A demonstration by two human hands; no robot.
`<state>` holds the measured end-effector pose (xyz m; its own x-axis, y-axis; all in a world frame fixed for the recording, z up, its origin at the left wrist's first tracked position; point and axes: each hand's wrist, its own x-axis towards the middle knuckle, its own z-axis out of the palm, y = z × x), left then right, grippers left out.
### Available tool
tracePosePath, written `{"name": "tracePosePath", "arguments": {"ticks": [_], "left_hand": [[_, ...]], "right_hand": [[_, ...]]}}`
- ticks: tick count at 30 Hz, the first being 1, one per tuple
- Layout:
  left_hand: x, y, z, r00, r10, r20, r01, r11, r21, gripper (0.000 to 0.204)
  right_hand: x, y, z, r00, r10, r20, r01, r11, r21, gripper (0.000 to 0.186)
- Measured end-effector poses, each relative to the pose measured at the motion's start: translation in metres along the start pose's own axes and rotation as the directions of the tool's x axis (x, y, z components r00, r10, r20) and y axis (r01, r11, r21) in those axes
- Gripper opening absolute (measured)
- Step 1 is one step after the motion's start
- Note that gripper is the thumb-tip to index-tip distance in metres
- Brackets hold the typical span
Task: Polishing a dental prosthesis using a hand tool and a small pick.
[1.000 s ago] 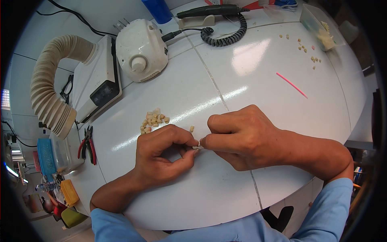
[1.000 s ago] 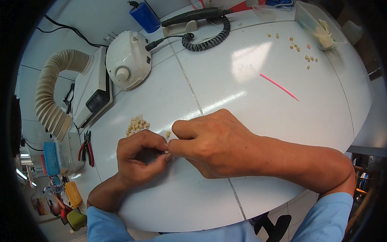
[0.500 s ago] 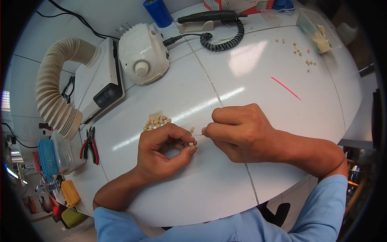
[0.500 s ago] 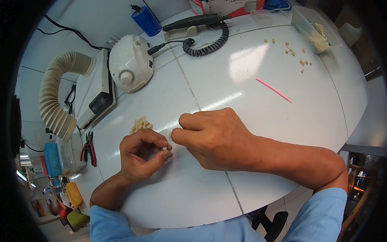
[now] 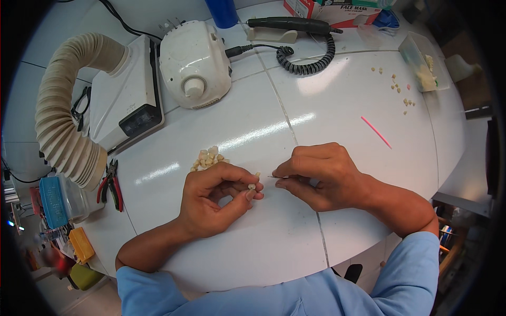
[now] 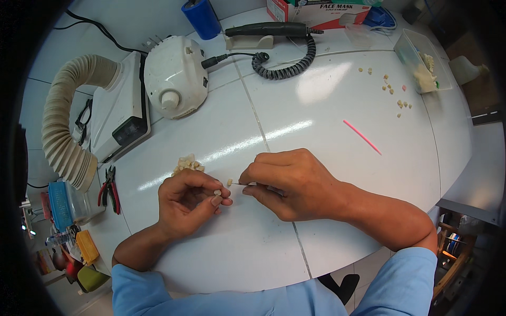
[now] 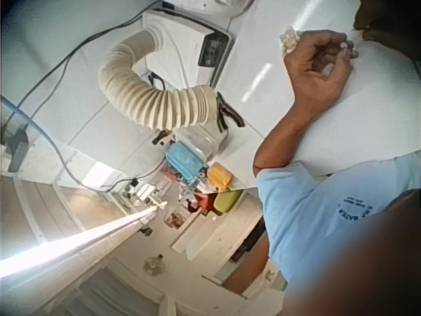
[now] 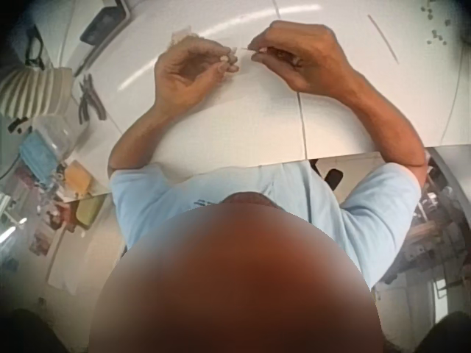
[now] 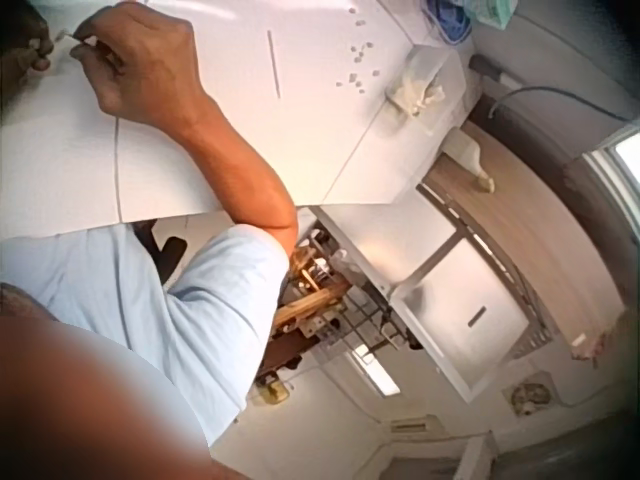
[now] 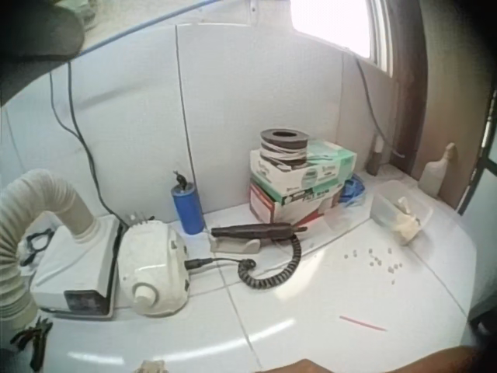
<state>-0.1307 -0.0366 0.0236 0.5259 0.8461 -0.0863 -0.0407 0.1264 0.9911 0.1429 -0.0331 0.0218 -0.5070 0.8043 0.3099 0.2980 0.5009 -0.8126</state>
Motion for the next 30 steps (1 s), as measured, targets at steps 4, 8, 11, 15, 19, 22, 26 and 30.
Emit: {"name": "tracePosePath", "arguments": {"ticks": [4, 8, 11, 15, 19, 22, 26, 30], "left_hand": [[0.006, 0.004, -0.001, 0.997, -0.041, 0.06, 0.035, 0.995, 0.097, 0.017], [0.008, 0.006, 0.002, 0.997, -0.072, 0.029, 0.067, 0.988, 0.141, 0.017], [0.008, 0.008, 0.001, 0.997, -0.018, 0.074, -0.001, 0.968, 0.25, 0.015], [0.008, 0.0, 0.0, 0.995, 0.023, 0.101, -0.054, 0.949, 0.31, 0.015], [0.008, 0.005, 0.001, 0.996, 0.009, 0.091, -0.038, 0.947, 0.32, 0.017], [0.008, 0.006, 0.001, 0.996, 0.032, 0.088, -0.061, 0.937, 0.345, 0.016], [0.008, 0.007, 0.001, 0.996, 0.031, 0.08, -0.057, 0.933, 0.354, 0.016], [0.008, 0.007, 0.001, 0.996, 0.036, 0.076, -0.061, 0.933, 0.356, 0.015]], "right_hand": [[0.001, -0.001, -0.002, 0.996, 0.088, 0.013, -0.088, 0.996, 0.015, 0.016], [0.004, 0.0, -0.004, 0.999, 0.044, -0.008, -0.044, 0.999, -0.013, 0.018], [0.004, -0.001, -0.004, 1.0, -0.002, -0.024, 0.001, 1.0, -0.023, 0.019], [0.002, 0.003, -0.003, 0.999, -0.04, -0.002, 0.04, 0.998, -0.049, 0.018], [0.003, 0.0, -0.002, 0.994, -0.111, 0.016, 0.112, 0.985, -0.134, 0.025], [0.0, 0.0, 0.001, 0.993, -0.121, 0.014, 0.122, 0.981, -0.152, 0.028], [-0.001, -0.004, 0.005, 0.992, -0.126, 0.005, 0.125, 0.98, -0.156, 0.029], [0.0, -0.004, 0.008, 0.994, -0.108, -0.024, 0.103, 0.983, -0.15, 0.027]]}}
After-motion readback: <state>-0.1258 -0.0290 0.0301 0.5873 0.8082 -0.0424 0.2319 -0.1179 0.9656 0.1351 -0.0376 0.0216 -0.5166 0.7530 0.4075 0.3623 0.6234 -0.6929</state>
